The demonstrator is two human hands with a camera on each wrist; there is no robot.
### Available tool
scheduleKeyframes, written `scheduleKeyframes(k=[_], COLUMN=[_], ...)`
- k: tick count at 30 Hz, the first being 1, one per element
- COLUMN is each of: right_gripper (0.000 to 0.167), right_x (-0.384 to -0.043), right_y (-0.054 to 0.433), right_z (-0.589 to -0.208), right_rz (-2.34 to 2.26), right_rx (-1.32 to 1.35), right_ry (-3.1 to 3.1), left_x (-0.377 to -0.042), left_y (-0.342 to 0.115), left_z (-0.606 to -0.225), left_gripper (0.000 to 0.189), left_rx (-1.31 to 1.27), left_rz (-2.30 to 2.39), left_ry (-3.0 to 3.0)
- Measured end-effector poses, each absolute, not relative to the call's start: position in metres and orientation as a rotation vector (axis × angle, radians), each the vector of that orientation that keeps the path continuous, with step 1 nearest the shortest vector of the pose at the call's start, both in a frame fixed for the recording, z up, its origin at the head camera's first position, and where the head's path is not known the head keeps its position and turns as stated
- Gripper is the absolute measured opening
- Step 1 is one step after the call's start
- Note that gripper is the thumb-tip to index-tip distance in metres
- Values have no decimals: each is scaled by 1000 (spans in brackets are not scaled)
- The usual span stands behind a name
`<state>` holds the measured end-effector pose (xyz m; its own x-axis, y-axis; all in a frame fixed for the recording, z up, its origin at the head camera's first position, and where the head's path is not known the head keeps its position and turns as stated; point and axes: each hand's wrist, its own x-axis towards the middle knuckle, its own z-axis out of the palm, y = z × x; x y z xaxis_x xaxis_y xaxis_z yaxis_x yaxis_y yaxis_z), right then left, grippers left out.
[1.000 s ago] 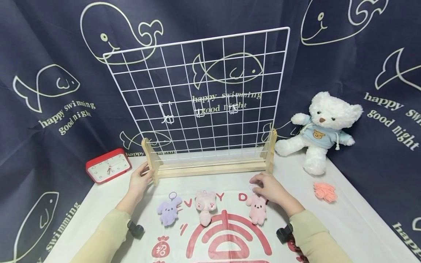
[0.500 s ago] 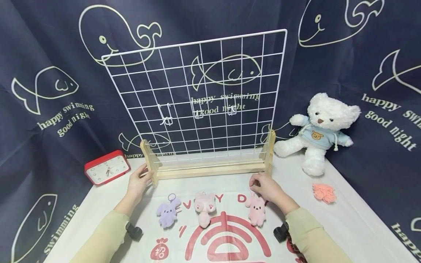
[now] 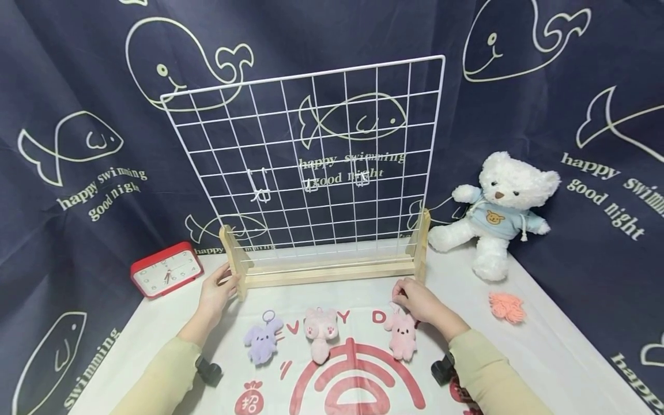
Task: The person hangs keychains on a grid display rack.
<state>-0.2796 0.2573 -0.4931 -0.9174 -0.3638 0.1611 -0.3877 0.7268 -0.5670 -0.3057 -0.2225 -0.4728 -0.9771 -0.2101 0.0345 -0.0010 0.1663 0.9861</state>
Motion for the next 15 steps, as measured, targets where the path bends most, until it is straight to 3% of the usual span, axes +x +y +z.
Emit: scheduleKeyframes(k=[15], right_gripper=[2], right_x=[-281], right_y=[259], right_z=[-487], right_rz=[1186], right_rx=[603], right_ry=[-2752], left_x=[-308], left_y=[-224], left_z=[-481], left_gripper=[54], left_rx=[218], left_rz=[-1881], left_ry=[-2262])
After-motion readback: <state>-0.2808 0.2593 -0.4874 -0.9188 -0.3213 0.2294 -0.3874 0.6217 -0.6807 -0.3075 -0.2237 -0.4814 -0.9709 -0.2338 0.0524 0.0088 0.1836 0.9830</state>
